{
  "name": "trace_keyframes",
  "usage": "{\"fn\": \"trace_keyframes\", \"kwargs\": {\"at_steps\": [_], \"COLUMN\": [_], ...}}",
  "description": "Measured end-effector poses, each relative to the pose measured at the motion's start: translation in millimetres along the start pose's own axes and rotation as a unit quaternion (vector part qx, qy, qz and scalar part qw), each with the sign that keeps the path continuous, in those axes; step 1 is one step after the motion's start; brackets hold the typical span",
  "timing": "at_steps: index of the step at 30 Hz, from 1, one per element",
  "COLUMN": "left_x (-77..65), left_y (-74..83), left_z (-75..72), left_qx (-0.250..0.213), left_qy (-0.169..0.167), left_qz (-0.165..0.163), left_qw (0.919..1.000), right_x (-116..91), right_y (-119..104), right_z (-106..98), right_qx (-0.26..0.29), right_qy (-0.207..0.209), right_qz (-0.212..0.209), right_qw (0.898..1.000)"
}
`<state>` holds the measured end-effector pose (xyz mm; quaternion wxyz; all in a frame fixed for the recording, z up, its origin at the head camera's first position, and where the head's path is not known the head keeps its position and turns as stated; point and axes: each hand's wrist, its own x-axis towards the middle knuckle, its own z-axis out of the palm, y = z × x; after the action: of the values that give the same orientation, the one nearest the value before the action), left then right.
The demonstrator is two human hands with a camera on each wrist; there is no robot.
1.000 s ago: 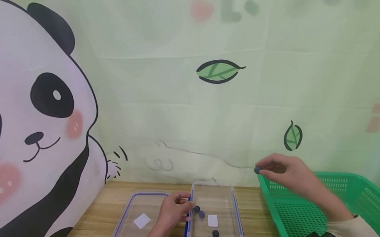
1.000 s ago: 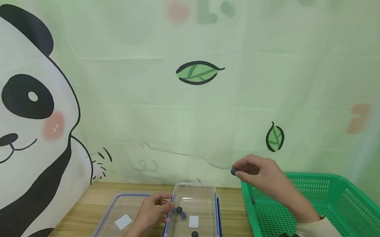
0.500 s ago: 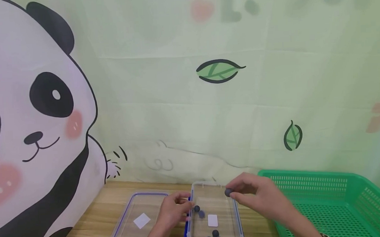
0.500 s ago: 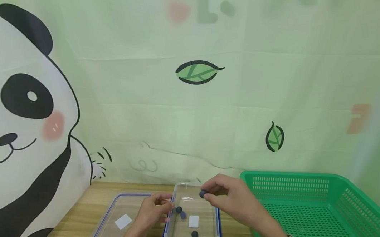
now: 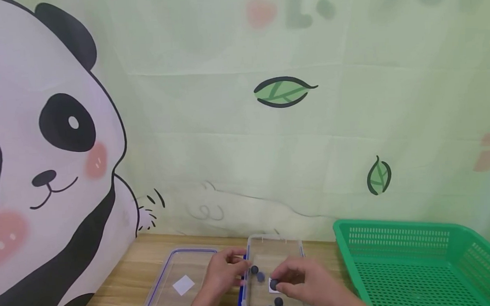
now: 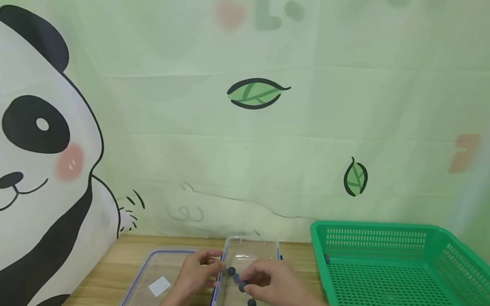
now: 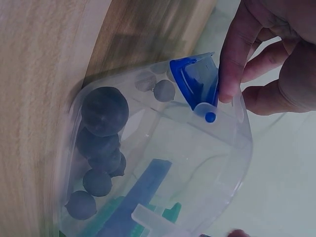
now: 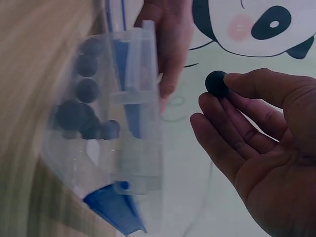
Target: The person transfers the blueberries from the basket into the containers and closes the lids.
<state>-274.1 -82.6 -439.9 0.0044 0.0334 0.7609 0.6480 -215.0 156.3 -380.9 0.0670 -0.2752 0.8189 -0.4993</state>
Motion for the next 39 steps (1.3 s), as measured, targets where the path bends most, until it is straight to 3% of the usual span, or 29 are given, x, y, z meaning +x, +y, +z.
{"fn": "trace_keyframes", "kwargs": {"at_steps": [6, 16, 23, 32, 39], "left_x": [-0.1, -1.7, -0.8, 0.7, 0.7], "left_y": [0.1, 0.8, 0.2, 0.0, 0.5], "left_z": [0.8, 1.2, 0.7, 1.8, 2.1], "left_qx": [0.004, -0.001, 0.003, 0.007, 0.004], "left_qy": [0.002, 0.005, 0.006, 0.006, 0.007], "left_qz": [-0.001, 0.005, -0.003, -0.006, -0.005], "left_qw": [1.0000, 1.0000, 1.0000, 0.9999, 1.0000], "right_x": [1, 4, 7, 4, 4], "right_y": [12, 28, 45, 31, 29], "right_z": [7, 11, 8, 11, 11], "right_qx": [0.035, 0.011, 0.012, 0.024, 0.013], "right_qy": [-0.035, -0.085, -0.118, -0.094, -0.090], "right_qz": [0.020, 0.064, 0.055, 0.106, 0.113], "right_qw": [0.999, 0.994, 0.991, 0.990, 0.989]}}
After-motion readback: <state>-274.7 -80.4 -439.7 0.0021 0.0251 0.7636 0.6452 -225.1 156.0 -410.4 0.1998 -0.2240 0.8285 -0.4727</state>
